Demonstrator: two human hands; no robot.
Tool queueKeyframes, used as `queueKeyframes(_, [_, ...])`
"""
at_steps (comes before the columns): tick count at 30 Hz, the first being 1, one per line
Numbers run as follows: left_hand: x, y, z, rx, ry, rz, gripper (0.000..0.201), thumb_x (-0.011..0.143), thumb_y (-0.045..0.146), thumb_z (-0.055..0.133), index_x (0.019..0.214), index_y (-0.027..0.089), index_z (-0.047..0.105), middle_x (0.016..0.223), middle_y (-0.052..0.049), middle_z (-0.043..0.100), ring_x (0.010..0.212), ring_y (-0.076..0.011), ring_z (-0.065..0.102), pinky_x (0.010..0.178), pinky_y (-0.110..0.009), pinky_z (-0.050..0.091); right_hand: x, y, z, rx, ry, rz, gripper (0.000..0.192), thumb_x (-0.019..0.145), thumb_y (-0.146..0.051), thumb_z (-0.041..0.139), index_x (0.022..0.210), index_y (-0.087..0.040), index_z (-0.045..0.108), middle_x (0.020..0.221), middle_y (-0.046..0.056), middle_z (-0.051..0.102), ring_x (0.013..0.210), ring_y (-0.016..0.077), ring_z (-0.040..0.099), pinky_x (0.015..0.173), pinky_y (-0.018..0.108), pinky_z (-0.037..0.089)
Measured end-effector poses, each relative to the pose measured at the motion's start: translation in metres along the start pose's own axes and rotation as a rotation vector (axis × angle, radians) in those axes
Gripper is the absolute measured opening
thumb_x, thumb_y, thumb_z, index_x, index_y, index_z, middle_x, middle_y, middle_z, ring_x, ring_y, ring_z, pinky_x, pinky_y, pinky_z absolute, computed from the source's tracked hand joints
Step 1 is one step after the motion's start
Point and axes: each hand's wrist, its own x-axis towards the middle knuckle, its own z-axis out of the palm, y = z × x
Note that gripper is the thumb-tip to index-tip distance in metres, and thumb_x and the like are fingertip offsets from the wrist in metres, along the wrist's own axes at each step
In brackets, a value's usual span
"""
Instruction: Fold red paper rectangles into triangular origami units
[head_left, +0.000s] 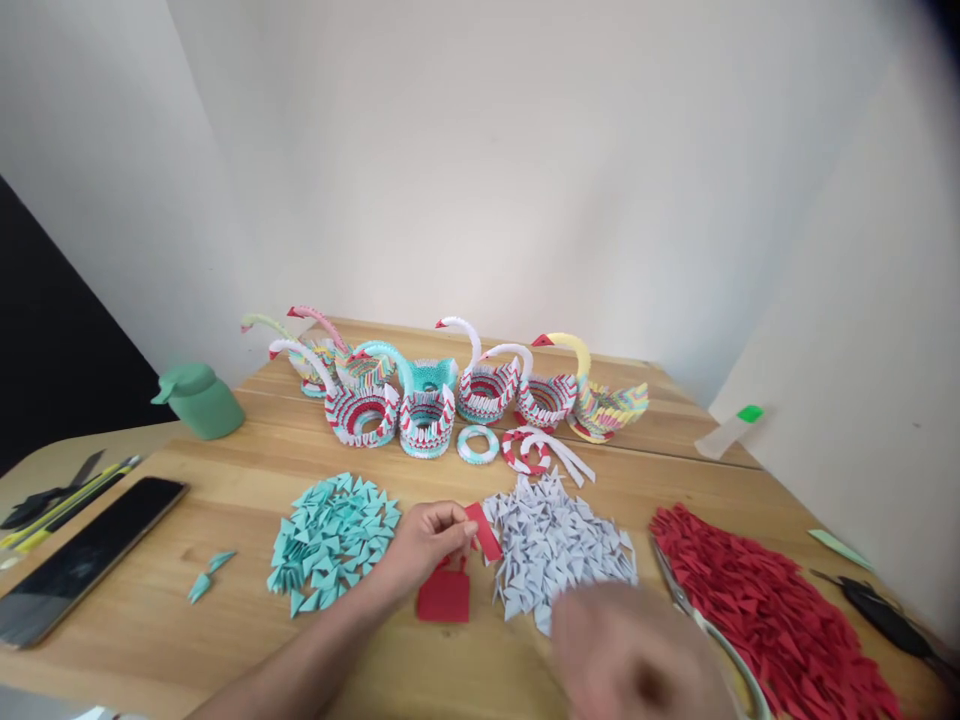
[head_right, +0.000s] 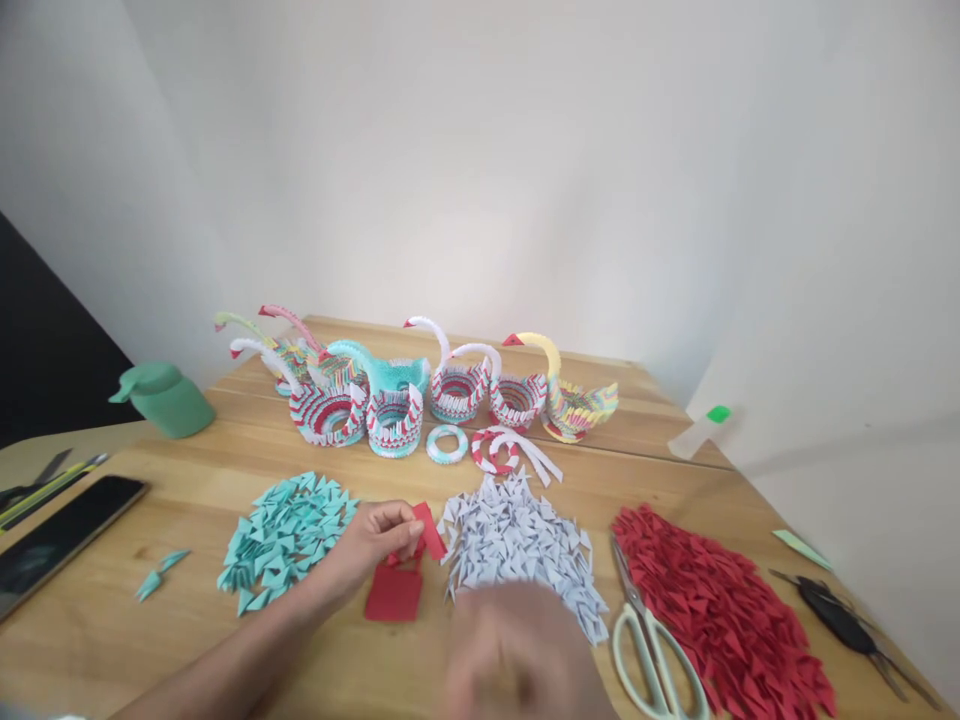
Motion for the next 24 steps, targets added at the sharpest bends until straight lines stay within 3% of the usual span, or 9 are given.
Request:
queueKeyframes(2, [0.000, -0.002, 0.000, 0.016, -0.016, 0.008, 0.041, 0.070, 0.050, 0.068, 0.060, 0.013, 0.056, 0.049, 0.002, 0.052, 0.044, -0.0068, 0.039, 0.046, -0.020, 0.027, 0.017, 0.023, 0.001, 0.015, 0.098, 0.114, 0.021, 0.093, -0.029, 0.049, 0.084, -0.019, 0.065, 0.077, 0.003, 0.065, 0.069, 0.0145, 0.060, 0.062, 0.026, 0.048])
queueKeyframes(4, [0.001, -0.004, 0.001, 0.040, -0.025, 0.015, 0.039, 0.072, 0.048, 0.067, 0.062, 0.013, 0.057, 0.049, 0.002, 0.051, 0.045, -0.0068, 0.038, 0.047, -0.020, 0.027, 0.031, 0.044, 0.006, 0.069, 0.196, 0.269, 0.031, 0.094, -0.035, 0.044, 0.079, -0.017, 0.064, 0.068, 0.002, 0.063, 0.061, 0.0140, 0.057, 0.058, 0.026, 0.046])
queueKeyframes(7, [0.002, -0.007, 0.001, 0.095, -0.041, 0.027, 0.034, 0.073, 0.044, 0.065, 0.061, 0.013, 0.057, 0.049, 0.003, 0.049, 0.046, -0.0071, 0.037, 0.047, -0.020, 0.027, 0.039, 0.067, 0.018, 0.084, 0.132, 0.378, 0.028, 0.087, -0.039, 0.054, 0.099, -0.017, 0.066, 0.087, 0.005, 0.067, 0.074, 0.0168, 0.061, 0.066, 0.027, 0.047])
queueKeyframes(12, [0.005, -0.013, 0.000, 0.232, -0.028, 0.055, 0.028, 0.073, 0.036, 0.061, 0.059, 0.013, 0.056, 0.051, 0.003, 0.047, 0.049, -0.0081, 0.038, 0.049, -0.021, 0.029, 0.035, 0.080, 0.028, 0.053, 0.085, 0.384, 0.018, 0.082, -0.032, 0.061, 0.074, -0.017, 0.068, 0.069, 0.001, 0.061, 0.065, 0.0145, 0.055, 0.061, 0.024, 0.042])
queueKeyframes(24, [0.004, -0.015, 0.000, 0.305, -0.012, 0.059, 0.024, 0.073, 0.033, 0.059, 0.063, 0.012, 0.057, 0.054, 0.003, 0.045, 0.051, -0.0084, 0.037, 0.050, -0.020, 0.029, 0.032, 0.085, 0.034, 0.041, 0.181, 0.337, 0.015, 0.079, -0.026, 0.062, 0.068, -0.017, 0.065, 0.067, 0.001, 0.060, 0.064, 0.0147, 0.054, 0.061, 0.024, 0.041])
